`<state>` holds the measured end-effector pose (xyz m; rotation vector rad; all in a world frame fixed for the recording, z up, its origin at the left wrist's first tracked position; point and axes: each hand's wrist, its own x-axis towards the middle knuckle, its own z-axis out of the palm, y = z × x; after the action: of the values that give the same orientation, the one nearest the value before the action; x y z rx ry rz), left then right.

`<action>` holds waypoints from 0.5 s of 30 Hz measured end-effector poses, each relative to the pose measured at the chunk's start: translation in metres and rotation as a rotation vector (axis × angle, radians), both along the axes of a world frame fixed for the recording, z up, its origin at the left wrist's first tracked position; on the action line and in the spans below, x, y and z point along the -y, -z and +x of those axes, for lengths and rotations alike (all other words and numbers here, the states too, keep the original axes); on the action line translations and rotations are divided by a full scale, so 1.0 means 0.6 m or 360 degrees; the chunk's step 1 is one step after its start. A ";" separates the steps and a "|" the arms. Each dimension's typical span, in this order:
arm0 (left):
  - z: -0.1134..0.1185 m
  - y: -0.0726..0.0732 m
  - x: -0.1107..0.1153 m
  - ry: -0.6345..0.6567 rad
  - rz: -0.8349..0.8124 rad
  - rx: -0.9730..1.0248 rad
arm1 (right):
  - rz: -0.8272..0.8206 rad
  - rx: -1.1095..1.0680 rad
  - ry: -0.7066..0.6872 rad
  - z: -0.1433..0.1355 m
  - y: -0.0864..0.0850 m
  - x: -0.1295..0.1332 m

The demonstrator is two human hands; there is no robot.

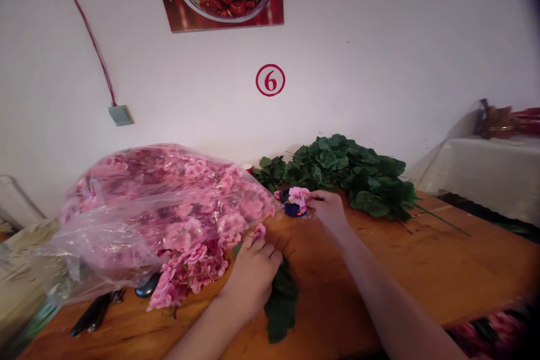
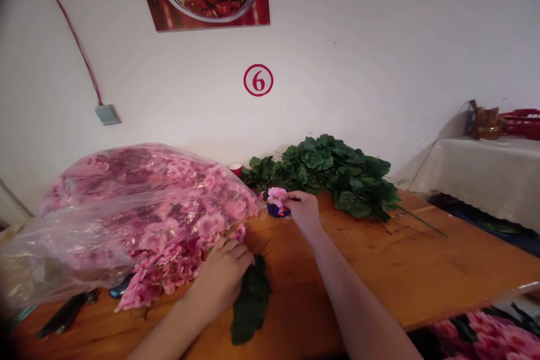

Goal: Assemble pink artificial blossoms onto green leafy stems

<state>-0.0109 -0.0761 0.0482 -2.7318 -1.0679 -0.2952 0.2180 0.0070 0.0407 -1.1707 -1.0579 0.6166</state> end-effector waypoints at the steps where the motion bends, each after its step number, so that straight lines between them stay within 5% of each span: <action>1: 0.000 0.000 -0.001 0.0004 0.0016 -0.0002 | -0.0015 -0.0042 -0.0031 -0.001 -0.001 0.001; 5: 0.002 0.004 0.000 0.0011 -0.0025 0.0115 | -0.0054 -0.0095 -0.0067 0.002 0.000 0.001; 15: 0.010 0.043 -0.017 -0.0153 -0.0007 0.0323 | 0.0072 0.0797 0.0519 0.027 0.009 -0.014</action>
<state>-0.0047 -0.0660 0.0226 -2.6880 -1.2471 -0.5658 0.2341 0.0152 0.0355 -1.4593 -1.2502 0.0377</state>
